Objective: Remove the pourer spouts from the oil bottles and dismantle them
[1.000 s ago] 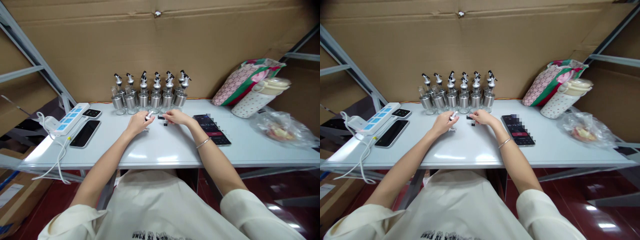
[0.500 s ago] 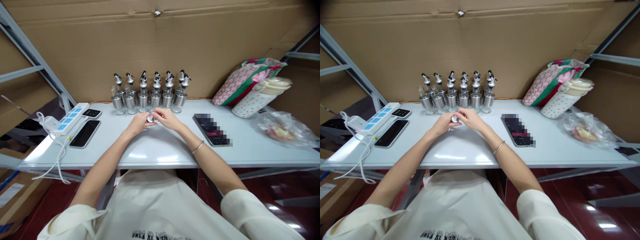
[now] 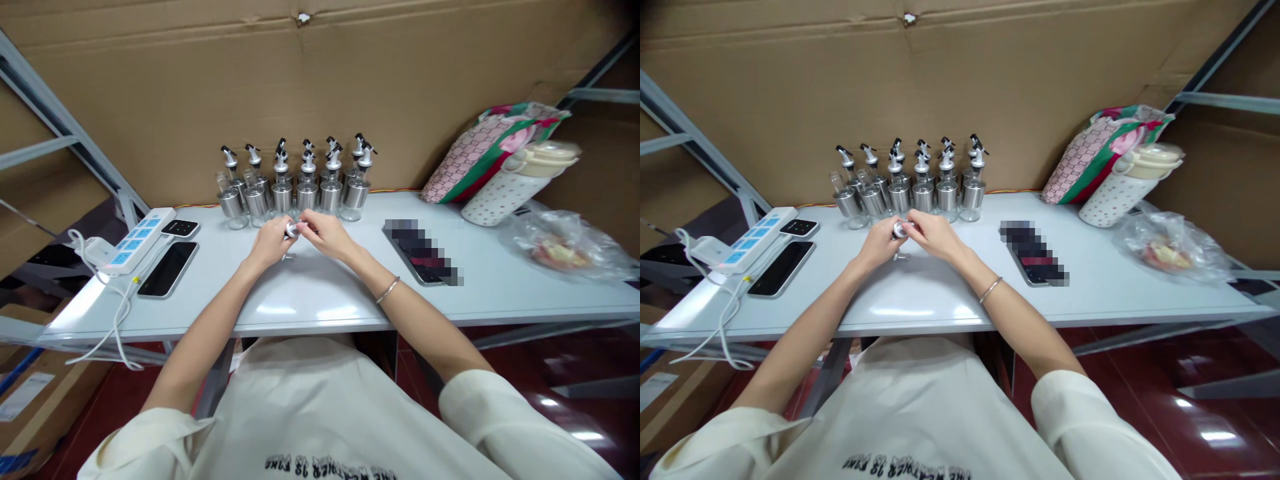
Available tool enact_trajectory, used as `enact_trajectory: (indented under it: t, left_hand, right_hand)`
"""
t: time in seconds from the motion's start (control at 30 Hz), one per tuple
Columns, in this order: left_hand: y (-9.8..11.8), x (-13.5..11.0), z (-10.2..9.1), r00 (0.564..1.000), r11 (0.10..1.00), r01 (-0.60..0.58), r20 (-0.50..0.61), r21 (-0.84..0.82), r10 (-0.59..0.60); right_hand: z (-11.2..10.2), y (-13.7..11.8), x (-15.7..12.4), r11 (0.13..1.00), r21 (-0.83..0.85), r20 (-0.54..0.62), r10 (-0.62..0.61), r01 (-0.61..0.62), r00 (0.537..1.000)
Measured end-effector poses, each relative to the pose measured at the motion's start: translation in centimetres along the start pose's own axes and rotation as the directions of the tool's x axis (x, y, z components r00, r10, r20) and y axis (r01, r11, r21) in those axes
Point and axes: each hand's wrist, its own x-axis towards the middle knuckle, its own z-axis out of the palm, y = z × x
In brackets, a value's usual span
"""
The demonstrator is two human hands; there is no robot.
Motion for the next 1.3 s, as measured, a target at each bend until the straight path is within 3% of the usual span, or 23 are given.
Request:
enact_trajectory:
  t: [0.27, 0.4, 0.6, 0.77, 0.9, 1.0, 1.17, 1.3]
  left_hand:
    - [0.1, -0.2, 0.0, 0.998, 0.998, 0.055, 0.02, 0.035, -0.055]
    - [0.4, -0.2, -0.1, 0.999, 0.996, 0.039, 0.022, 0.084, -0.041]
    - [0.4, 0.1, -0.8, 0.999, 0.984, 0.01, -0.032, 0.175, -0.005]
    - [0.1, 0.3, -1.6, 0.992, 0.966, 0.05, -0.122, 0.253, -0.019]
    - [0.2, 0.4, -1.6, 0.987, 0.955, 0.065, -0.162, 0.289, -0.018]
    - [-0.1, 0.5, -1.4, 0.984, 0.949, 0.066, -0.18, 0.309, -0.01]
    - [-1.0, 0.5, -1.3, 0.98, 0.941, 0.067, -0.201, 0.331, 0.001]
    - [-1.2, 0.5, -1.4, 0.977, 0.941, 0.071, -0.212, 0.331, 0.001]
  right_hand:
    - [0.3, 0.1, 0.1, 0.996, -0.087, 0.007, -0.034, 0.035, 0.999]
    - [0.3, -0.4, 0.1, 0.992, -0.128, -0.005, 0.005, -0.005, 1.0]
    - [0.8, -1.7, 0.2, 0.978, -0.102, -0.061, 0.176, -0.181, 0.983]
    - [1.8, -2.5, 0.8, 0.922, 0.063, -0.055, 0.386, -0.383, 0.921]
    - [2.6, -2.0, 1.2, 0.825, 0.253, 0.03, 0.515, -0.505, 0.857]
    - [3.1, -1.5, 1.5, 0.736, 0.379, 0.158, 0.546, -0.561, 0.823]
    - [3.3, -0.8, 1.8, 0.643, 0.487, 0.368, 0.462, -0.591, 0.807]
    - [2.9, -0.7, 1.8, 0.671, 0.496, 0.419, 0.371, -0.551, 0.829]
